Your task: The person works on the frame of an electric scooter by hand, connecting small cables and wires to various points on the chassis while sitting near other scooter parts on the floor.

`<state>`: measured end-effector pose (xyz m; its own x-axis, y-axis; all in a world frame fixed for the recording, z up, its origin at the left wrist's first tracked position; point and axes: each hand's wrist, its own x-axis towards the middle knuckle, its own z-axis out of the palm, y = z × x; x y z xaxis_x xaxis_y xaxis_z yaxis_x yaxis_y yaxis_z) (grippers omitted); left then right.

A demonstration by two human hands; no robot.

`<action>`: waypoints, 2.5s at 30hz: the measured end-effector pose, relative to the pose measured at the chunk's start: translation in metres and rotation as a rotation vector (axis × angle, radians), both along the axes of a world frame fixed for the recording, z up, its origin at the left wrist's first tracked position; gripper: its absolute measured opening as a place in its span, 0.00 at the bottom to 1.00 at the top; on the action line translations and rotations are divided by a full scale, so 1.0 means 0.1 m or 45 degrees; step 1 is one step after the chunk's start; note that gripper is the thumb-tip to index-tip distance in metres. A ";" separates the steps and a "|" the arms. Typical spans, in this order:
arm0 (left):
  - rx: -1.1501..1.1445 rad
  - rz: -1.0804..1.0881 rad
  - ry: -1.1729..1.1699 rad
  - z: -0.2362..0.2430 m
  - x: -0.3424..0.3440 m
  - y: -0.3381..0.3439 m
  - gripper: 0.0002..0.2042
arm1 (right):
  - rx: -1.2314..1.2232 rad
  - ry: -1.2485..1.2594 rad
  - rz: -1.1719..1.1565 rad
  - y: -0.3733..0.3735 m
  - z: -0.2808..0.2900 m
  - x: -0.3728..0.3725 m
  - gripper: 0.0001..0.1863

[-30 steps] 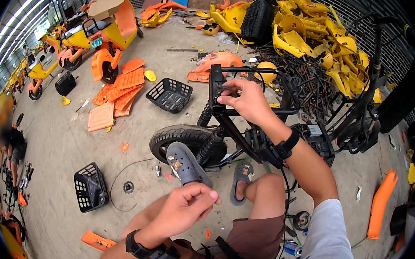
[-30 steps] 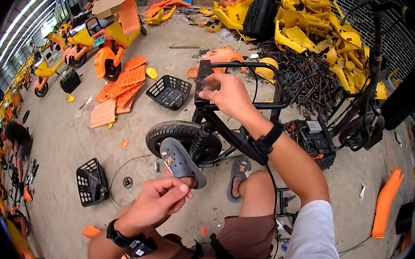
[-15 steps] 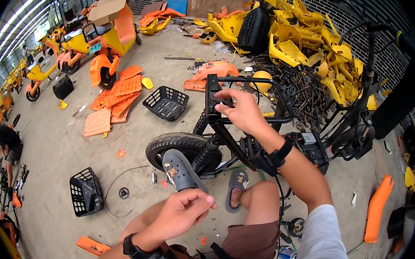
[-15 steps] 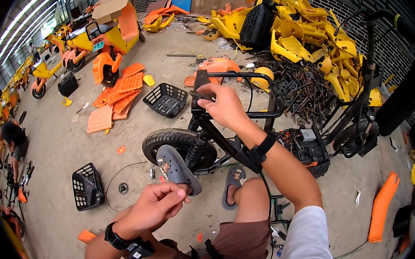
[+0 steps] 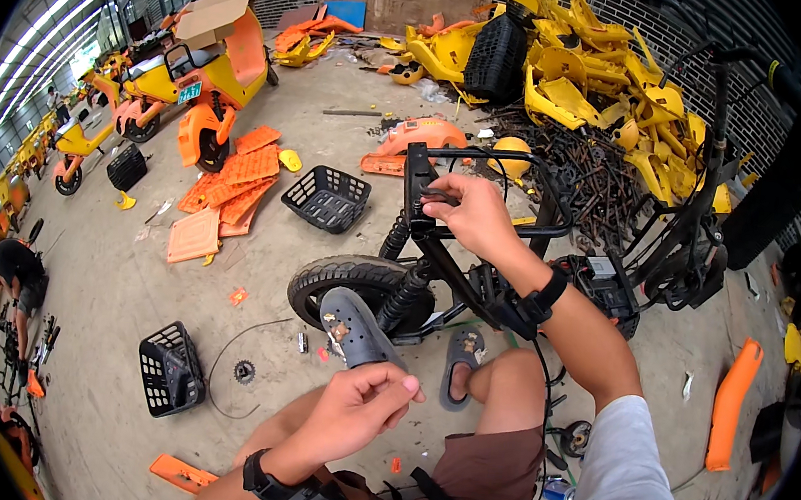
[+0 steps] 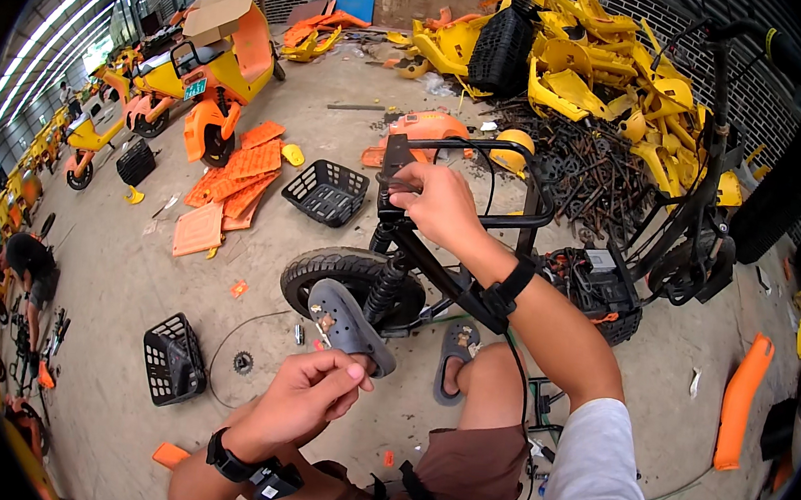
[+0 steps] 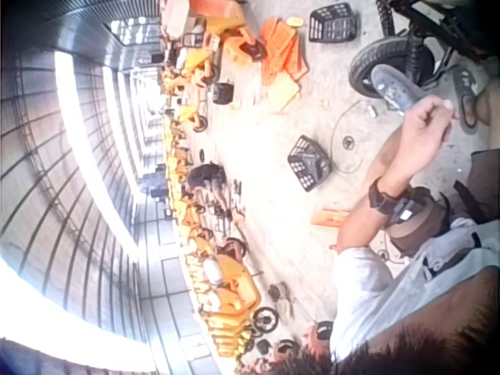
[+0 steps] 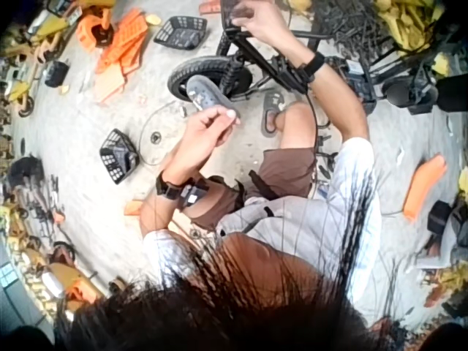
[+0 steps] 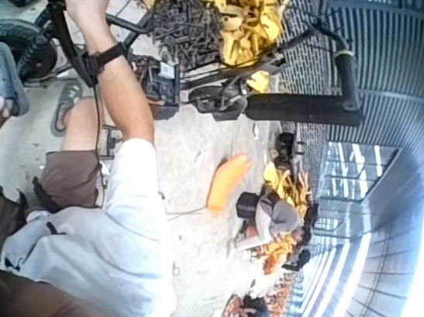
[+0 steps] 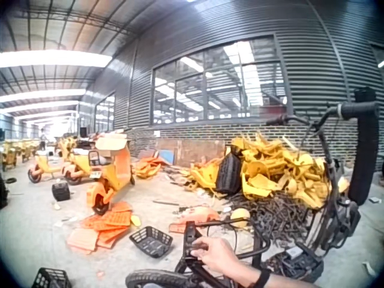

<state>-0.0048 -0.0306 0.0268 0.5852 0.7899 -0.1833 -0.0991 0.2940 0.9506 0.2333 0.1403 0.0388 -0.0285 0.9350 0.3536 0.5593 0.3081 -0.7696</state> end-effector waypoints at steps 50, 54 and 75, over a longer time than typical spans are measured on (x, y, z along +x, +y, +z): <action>-0.045 0.005 0.028 0.02 0.01 0.00 0.12 | -0.102 -0.227 -0.123 -0.14 0.19 -0.07 0.14; -0.040 -0.004 0.044 0.03 0.00 -0.01 0.12 | 0.076 -0.048 0.067 -0.08 0.08 0.02 0.15; 0.003 -0.024 0.033 0.00 -0.01 0.01 0.12 | -0.172 -0.019 0.022 -0.06 0.10 0.01 0.17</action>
<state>-0.0061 -0.0297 0.0269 0.5954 0.7791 -0.1963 -0.0691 0.2931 0.9536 0.2344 0.1341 0.0483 -0.0493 0.9735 0.2235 0.5665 0.2116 -0.7964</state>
